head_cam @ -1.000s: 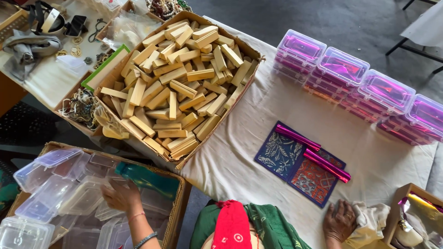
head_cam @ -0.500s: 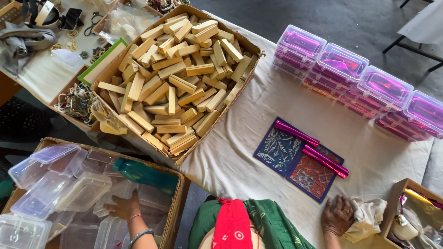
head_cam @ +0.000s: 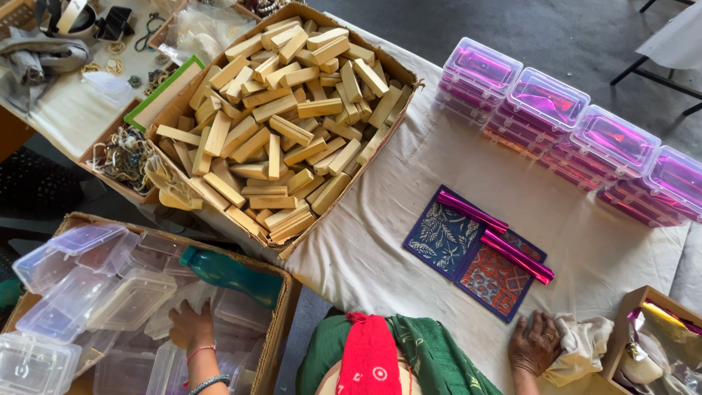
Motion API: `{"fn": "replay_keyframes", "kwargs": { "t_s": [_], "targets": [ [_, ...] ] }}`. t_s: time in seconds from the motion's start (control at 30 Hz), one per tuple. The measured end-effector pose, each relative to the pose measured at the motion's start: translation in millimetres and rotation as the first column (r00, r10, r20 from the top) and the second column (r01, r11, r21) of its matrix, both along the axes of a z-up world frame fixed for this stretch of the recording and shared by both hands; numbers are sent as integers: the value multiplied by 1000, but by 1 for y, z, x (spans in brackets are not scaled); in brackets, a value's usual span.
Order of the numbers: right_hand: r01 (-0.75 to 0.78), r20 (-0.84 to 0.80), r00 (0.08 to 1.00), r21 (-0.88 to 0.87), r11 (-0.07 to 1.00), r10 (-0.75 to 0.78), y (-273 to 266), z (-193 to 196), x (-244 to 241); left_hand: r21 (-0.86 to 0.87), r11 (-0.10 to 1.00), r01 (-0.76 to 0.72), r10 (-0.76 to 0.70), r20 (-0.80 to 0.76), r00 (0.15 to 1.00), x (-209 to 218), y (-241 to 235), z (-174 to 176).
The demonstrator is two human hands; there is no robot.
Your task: The person organizes craft supplies on a table, placing pink metallic sticks into a clear plastic container and stacking it with others. They then pick up a wooden block from a box and wipe it with a white cloth.
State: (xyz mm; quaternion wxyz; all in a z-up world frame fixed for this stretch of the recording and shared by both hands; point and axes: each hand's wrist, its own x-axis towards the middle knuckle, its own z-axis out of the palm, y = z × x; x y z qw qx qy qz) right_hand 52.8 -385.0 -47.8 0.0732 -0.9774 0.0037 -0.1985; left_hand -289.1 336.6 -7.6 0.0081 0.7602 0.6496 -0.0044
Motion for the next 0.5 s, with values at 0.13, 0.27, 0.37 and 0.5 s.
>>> {"fn": "replay_keyframes", "kwargs": {
  "t_s": [0.13,0.27,0.37,0.5],
  "targets": [
    [-10,4,1000,-17,1000,10,3,2,0,107,994,36,-44,77,996,-6,6,-5],
    [-14,20,1000,-4,1000,14,5,6,-1,113,980,-165,112,371,922,-13,12,-10],
    [-15,23,1000,13,1000,15,5,6,0,131,951,-279,173,519,837,-5,3,-1],
    [5,11,1000,4,1000,-5,5,7,-2,293,955,-56,-112,527,843,31,-11,11]
  ]
}}
